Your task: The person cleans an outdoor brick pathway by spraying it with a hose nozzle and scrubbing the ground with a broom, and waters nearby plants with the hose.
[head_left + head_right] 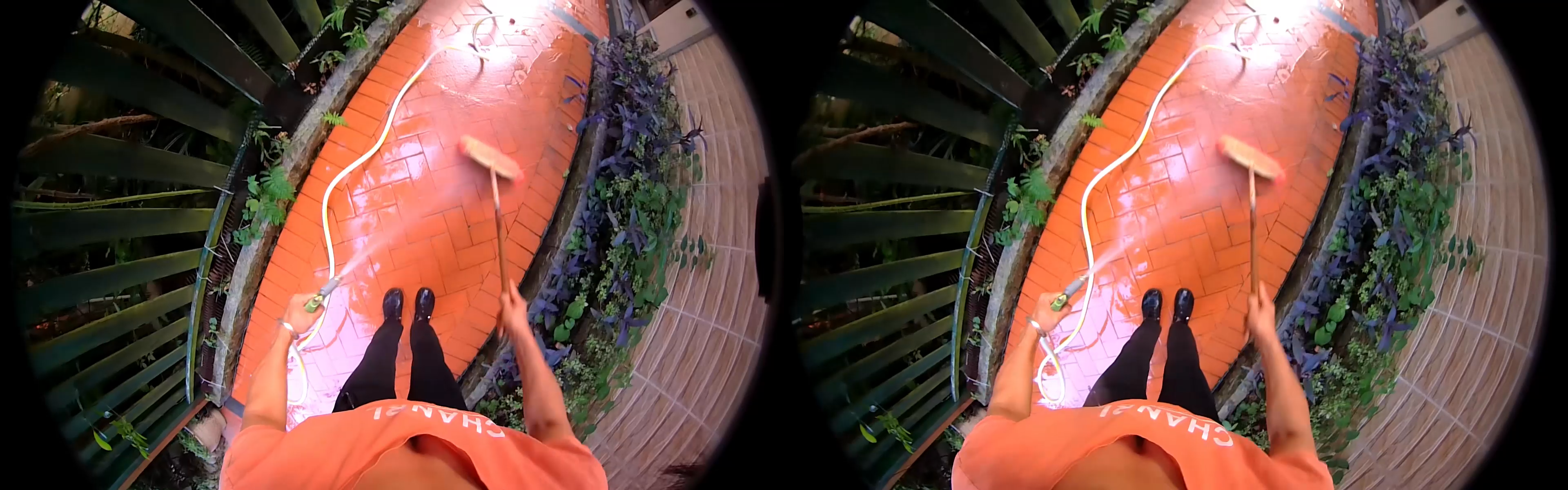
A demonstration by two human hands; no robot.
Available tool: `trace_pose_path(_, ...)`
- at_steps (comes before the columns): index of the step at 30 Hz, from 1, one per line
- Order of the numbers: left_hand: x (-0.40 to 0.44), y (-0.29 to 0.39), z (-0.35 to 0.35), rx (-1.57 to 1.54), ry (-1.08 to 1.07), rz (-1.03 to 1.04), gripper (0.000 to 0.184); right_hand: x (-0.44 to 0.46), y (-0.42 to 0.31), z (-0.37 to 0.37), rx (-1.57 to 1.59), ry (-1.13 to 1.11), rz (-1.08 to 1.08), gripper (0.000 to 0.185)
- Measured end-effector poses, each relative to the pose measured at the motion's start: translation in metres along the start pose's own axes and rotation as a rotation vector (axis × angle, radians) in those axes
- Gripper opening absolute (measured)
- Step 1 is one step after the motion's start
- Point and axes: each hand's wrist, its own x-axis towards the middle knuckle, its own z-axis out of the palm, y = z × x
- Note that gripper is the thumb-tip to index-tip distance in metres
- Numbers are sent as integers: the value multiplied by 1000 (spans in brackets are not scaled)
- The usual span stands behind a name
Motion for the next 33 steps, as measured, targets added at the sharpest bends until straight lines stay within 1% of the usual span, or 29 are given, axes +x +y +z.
trace_pose_path(1,-2,-10,-7,-48,18,-95,14,20,-20,-10,47,20,71,47)
trace_pose_path(2,-9,-2,-17,-45,27,-95,14,29,-31,-18,97,34,148,47)
trace_pose_path(4,-18,20,-46,33,164,-112,16,-17,-31,-27,-58,-24,-50,48)
trace_pose_path(5,-23,16,-48,19,185,-126,16,-40,0,-34,-133,34,-107,47)
trace_pose_path(6,-27,6,-50,11,251,-131,16,-80,11,-34,-279,87,-258,46)
trace_pose_path(7,-30,-5,-51,6,321,-136,17,-117,34,-41,-327,48,-106,47)
trace_pose_path(8,-33,-14,-53,7,388,-138,17,-145,60,-43,-372,33,-311,48)
trace_pose_path(9,-32,-18,-49,-38,407,-118,23,-159,39,-34,-440,-41,-303,49)
trace_pose_path(10,-30,-15,-45,-46,422,-124,23,-161,20,-23,-388,-102,-130,50)
trace_pose_path(11,-29,-10,-40,-84,353,-97,16,-162,1,-12,-346,-152,46,52)
trace_pose_path(12,-27,-9,-39,-117,285,-65,12,-146,-16,3,-176,-189,379,53)
trace_pose_path(13,-23,-7,-36,-116,270,7,12,-132,-5,17,-234,-192,253,56)
trace_pose_path(14,-20,-4,-36,-48,255,-41,15,-113,1,24,-217,-191,164,48)
trace_pose_path(15,-14,-5,-37,-95,317,-66,15,-82,-15,30,-151,-183,115,40)
trace_pose_path(16,-14,-14,-36,-137,368,-96,16,-58,-38,35,-76,-186,116,34)
trace_pose_path(17,-16,-25,-35,-132,366,-106,16,-37,-48,37,-59,-174,62,29)
trace_pose_path(18,-10,-34,-41,-73,462,-142,16,-15,-36,35,-184,-115,-112,39)
trace_pose_path(19,-5,-40,-52,-13,559,-173,17,-7,-23,32,-288,-94,-199,43)
trace_pose_path(20,-4,-43,-65,-8,574,-154,17,-8,-7,29,-392,-66,-288,47)
trace_pose_path(21,-4,-46,-71,23,559,-190,17,-28,-3,28,-389,-19,-340,49)
trace_pose_path(22,-7,-47,-70,49,530,-237,17,-63,-7,28,-396,26,-377,51)
trace_pose_path(24,-9,-38,-58,10,520,-209,16,-107,-8,31,-498,43,-451,51)
trace_pose_path(26,8,-23,-55,-45,544,-126,16,-116,-18,47,-524,-34,-324,51)
trace_pose_path(28,24,0,-49,-85,526,-129,15,-82,-37,69,-276,-173,146,54)
trace_pose_path(29,29,13,-51,-30,498,-86,15,-81,-43,85,-334,-165,110,55)
trace_pose_path(30,37,27,-56,27,472,-43,16,-65,-45,99,-190,-205,107,55)
trace_pose_path(31,44,42,-60,15,455,-45,17,-35,-43,112,-79,-191,53,55)
trace_pose_path(32,47,49,-63,22,453,-62,17,-4,-53,123,22,-187,46,55)
trace_pose_path(33,53,54,-67,8,447,-36,17,29,-70,134,100,-166,39,54)
